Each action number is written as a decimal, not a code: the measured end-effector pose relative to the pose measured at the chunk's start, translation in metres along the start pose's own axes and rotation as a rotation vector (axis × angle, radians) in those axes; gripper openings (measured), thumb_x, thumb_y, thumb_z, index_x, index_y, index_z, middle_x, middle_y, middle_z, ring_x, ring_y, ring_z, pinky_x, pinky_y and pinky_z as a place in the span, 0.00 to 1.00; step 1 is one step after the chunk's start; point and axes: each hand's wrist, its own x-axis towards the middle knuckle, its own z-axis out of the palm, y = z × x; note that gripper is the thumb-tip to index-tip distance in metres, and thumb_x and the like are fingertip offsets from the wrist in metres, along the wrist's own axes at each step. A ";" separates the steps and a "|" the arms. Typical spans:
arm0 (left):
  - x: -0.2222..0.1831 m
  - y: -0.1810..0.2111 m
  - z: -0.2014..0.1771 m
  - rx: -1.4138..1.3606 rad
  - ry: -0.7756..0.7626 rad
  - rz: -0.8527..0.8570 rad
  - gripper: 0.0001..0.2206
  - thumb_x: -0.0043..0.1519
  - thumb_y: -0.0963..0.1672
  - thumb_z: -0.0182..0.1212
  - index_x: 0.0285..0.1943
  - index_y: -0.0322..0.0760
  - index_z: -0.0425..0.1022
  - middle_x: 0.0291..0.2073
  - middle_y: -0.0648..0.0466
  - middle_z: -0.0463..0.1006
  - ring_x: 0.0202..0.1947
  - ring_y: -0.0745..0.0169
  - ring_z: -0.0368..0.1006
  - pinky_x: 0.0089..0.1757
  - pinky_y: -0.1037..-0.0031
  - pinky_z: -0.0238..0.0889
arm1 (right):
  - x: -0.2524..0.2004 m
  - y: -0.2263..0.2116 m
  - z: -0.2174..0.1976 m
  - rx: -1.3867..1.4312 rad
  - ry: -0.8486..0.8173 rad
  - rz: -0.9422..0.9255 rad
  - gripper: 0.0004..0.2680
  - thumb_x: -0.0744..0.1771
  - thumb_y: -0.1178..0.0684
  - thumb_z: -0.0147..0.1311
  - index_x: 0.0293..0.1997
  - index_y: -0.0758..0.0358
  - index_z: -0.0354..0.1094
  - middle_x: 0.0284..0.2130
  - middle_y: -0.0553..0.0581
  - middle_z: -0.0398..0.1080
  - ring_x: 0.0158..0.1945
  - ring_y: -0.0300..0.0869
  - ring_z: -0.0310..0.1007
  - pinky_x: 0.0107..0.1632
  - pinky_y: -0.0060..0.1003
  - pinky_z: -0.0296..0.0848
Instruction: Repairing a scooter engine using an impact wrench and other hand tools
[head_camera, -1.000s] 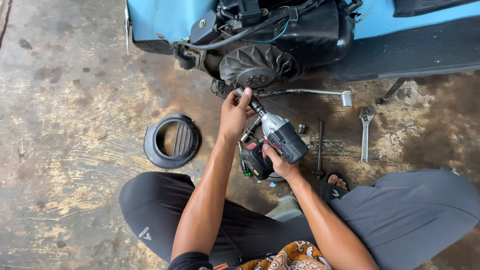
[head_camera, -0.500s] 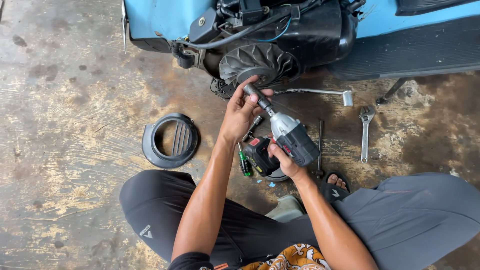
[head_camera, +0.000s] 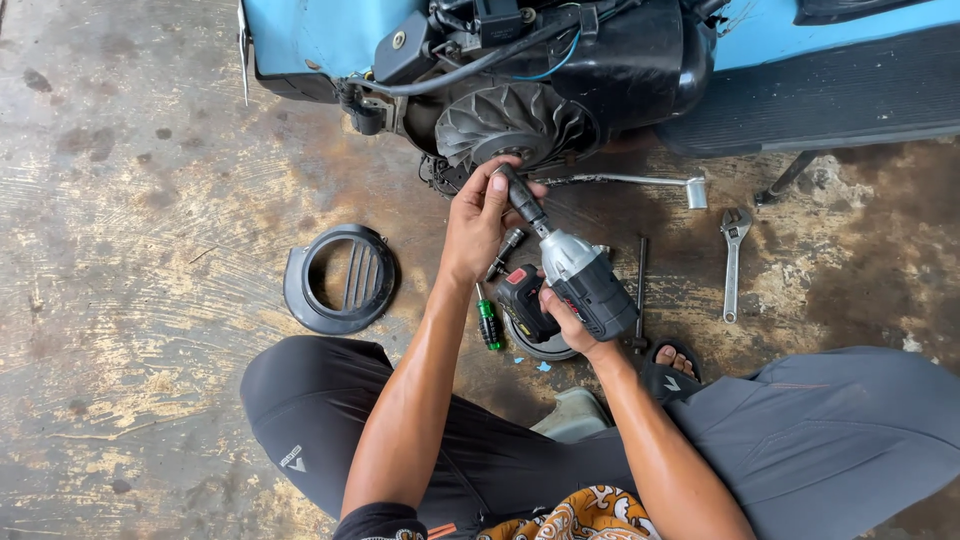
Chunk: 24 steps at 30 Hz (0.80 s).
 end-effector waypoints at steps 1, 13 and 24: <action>0.001 -0.003 -0.002 -0.001 -0.002 0.000 0.15 0.74 0.47 0.45 0.66 0.37 0.65 0.43 0.32 0.81 0.43 0.50 0.83 0.43 0.69 0.80 | -0.002 0.009 -0.001 -0.002 0.001 0.000 0.11 0.68 0.60 0.54 0.23 0.61 0.74 0.21 0.51 0.76 0.34 0.44 0.81 0.54 0.39 0.73; -0.008 0.003 0.004 0.227 0.133 -0.097 0.13 0.73 0.48 0.44 0.57 0.37 0.66 0.37 0.34 0.82 0.35 0.56 0.81 0.37 0.74 0.78 | 0.000 0.005 0.005 0.066 -0.078 0.114 0.13 0.68 0.57 0.49 0.19 0.56 0.69 0.16 0.48 0.72 0.23 0.40 0.73 0.43 0.33 0.73; -0.001 -0.016 0.007 0.231 0.373 -0.309 0.16 0.67 0.50 0.57 0.48 0.30 0.76 0.29 0.52 0.75 0.26 0.71 0.72 0.29 0.84 0.73 | -0.041 0.097 0.033 -0.787 0.089 0.024 0.13 0.67 0.44 0.57 0.50 0.60 0.76 0.42 0.68 0.77 0.51 0.60 0.75 0.52 0.54 0.76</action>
